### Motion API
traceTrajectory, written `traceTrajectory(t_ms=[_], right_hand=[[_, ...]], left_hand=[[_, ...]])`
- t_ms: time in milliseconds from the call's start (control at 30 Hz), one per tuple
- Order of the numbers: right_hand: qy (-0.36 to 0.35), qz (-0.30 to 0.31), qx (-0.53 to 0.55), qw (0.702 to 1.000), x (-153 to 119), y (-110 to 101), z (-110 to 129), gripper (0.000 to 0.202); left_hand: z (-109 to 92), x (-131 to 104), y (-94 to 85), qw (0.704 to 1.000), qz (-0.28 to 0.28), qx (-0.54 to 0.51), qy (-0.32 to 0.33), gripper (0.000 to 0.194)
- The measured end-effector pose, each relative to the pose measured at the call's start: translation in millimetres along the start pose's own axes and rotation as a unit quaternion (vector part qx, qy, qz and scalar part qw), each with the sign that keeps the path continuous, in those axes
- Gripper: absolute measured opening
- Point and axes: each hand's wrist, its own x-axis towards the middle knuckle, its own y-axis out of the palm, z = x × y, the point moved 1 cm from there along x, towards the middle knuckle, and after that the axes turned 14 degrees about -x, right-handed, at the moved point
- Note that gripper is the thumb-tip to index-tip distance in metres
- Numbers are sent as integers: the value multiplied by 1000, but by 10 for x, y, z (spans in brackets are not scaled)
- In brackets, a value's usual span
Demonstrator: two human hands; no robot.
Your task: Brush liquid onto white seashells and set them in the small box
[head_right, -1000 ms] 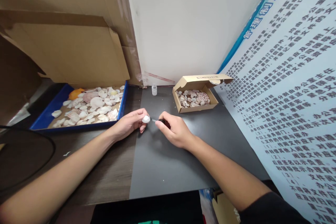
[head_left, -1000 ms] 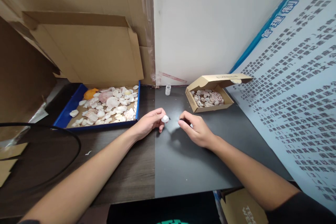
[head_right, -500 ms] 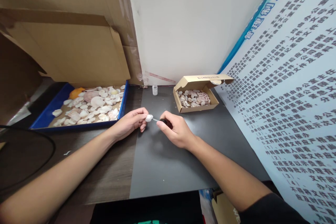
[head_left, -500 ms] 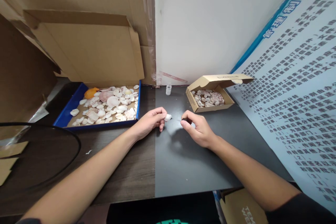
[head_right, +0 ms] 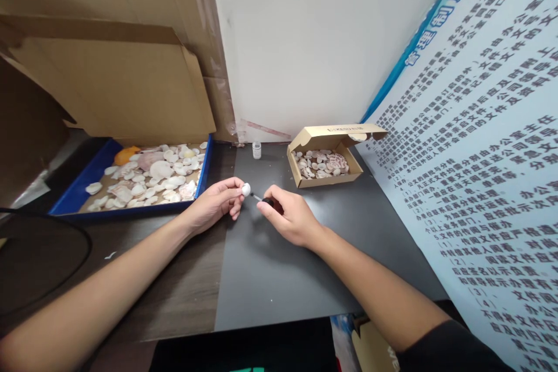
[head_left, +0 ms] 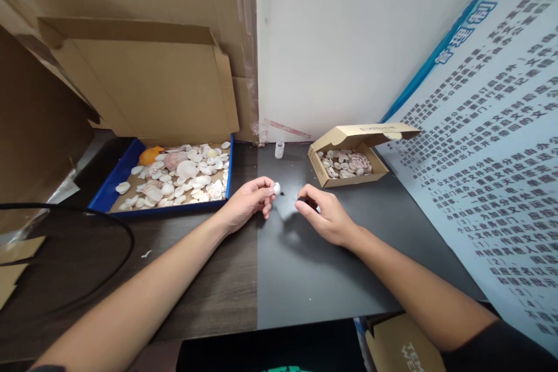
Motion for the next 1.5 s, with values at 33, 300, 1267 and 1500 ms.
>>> traceTrajectory(t_ms=[33,300,1267,1500], right_hand=[[3,-5,-4,1000,2,-4,-1,22],[12,-6,-21,1000,9,-3,-2,23],[22,-13,-18,999,-4,2,8,21],[14,-4,-21,1000,2,-7,16,21]], left_hand=[[2,0,-2,1000,1,2,-1,23],[-1,-1,-4,1000,9,17,3,24],[-17,-24,13,999,10,41,-5,21],[-18,-17,8,1000,12,23,-2,18]])
